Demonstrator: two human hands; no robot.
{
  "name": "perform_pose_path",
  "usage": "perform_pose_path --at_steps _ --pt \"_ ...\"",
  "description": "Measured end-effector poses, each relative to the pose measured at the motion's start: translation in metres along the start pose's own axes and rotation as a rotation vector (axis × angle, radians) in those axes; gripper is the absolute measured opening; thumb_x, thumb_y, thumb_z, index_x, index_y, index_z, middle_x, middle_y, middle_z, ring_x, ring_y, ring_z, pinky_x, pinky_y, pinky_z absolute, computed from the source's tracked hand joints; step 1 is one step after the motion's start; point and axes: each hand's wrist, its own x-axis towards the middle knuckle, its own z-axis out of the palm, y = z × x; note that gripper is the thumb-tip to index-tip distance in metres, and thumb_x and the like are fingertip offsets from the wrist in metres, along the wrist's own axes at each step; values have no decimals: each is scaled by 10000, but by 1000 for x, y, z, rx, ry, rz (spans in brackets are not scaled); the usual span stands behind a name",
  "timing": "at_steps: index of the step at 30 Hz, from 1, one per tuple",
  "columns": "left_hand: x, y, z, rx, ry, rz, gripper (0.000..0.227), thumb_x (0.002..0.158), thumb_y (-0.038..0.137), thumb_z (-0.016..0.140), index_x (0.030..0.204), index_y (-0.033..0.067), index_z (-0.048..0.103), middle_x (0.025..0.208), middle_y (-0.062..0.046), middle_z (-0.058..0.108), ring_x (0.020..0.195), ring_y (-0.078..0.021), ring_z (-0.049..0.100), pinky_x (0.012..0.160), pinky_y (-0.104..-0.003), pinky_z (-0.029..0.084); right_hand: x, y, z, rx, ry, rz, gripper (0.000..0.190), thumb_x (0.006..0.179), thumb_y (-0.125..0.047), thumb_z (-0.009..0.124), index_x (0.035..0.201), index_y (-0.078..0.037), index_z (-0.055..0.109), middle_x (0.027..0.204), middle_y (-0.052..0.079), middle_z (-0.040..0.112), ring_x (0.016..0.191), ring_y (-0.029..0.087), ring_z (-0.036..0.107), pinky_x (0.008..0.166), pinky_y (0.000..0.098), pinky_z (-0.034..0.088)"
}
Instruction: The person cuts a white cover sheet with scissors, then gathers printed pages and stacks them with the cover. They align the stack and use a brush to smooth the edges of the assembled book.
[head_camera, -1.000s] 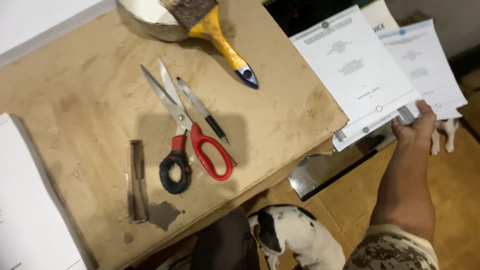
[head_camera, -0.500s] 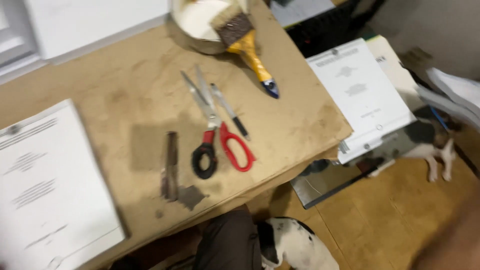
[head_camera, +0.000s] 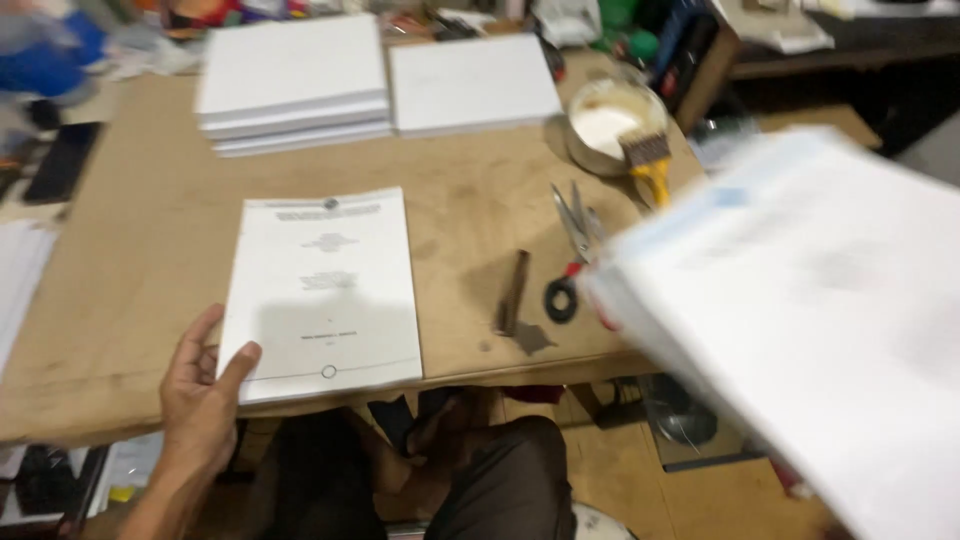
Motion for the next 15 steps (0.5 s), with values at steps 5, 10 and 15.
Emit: perform_pose_path --at_steps 5,10,15 --pt "0 -11 -84 -46 96 -9 678 944 87 660 1590 122 453 1040 -69 621 957 -132 606 867 -253 470 32 333 10 -6 -21 266 494 801 -111 933 1283 -29 859 1229 196 862 1126 311 806 943 359 670" --pt "7 28 -146 176 221 -98 648 916 172 692 1538 143 515 1138 -116 653 1025 -186 619 888 -294 471 91 500 -4 -1132 -596 -798 979 786 -371 582 1649 -96 212 1544 133 441 1398 331 468 1192 458 409" --pt "16 20 -187 363 207 -152 772 857 344 689 1547 88 458 1471 -122 572 1249 -244 586 1030 -376 471 111 537 -74 -1210 -365 -594 937 827 -374 503 1674 -135 183 1599 113 426 1392 292 459 1154 441 387"
